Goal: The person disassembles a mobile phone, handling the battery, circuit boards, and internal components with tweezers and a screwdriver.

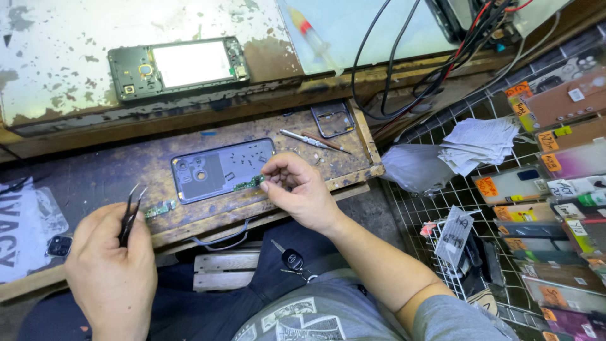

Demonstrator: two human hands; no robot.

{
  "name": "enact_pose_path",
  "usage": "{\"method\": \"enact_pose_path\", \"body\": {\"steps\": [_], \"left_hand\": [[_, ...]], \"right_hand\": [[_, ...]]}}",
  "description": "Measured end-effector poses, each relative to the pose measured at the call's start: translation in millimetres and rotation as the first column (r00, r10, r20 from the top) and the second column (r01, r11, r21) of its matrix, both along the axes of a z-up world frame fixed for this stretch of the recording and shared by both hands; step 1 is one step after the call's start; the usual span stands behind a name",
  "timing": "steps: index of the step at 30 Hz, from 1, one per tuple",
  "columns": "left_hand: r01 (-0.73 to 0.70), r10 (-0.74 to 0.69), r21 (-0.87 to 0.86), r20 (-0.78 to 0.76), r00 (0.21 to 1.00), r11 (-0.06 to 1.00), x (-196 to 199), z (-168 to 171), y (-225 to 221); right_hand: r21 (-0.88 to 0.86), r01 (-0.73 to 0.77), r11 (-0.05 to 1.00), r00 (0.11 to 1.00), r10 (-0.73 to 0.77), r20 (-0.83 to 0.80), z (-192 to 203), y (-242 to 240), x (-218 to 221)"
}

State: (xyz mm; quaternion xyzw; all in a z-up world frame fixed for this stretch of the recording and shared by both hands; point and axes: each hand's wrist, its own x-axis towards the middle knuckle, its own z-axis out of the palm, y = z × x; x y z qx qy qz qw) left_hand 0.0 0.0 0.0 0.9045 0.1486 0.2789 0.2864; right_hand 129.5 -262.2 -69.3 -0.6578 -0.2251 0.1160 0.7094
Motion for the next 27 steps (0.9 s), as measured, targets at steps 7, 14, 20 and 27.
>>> {"method": "enact_pose_path", "body": {"steps": [7,14,20,27], "left_hand": [[0.107,-0.127,0.213,0.080,0.989,0.971,52,47,-25],[0.186,-0.256,0.609,0.029,0.966,0.771,134,86,-22],[0.387,-0.284,0.602,-0.263,0.922,0.698,171,96,-9],[0.472,-0.351,0.612,-0.315,0.882,0.635,200,104,6]], "right_hand": [[0.156,0.111,0.982,0.993,-0.103,-0.058,38,-8,28],[-0.010,0.195,0.981,0.972,-0.192,0.136,96,-12,116],[-0.207,0.016,0.978,0.999,-0.007,0.043,125,20,185],[-0.326,-0.149,0.933,0.983,0.175,0.050,127,43,225]]}}
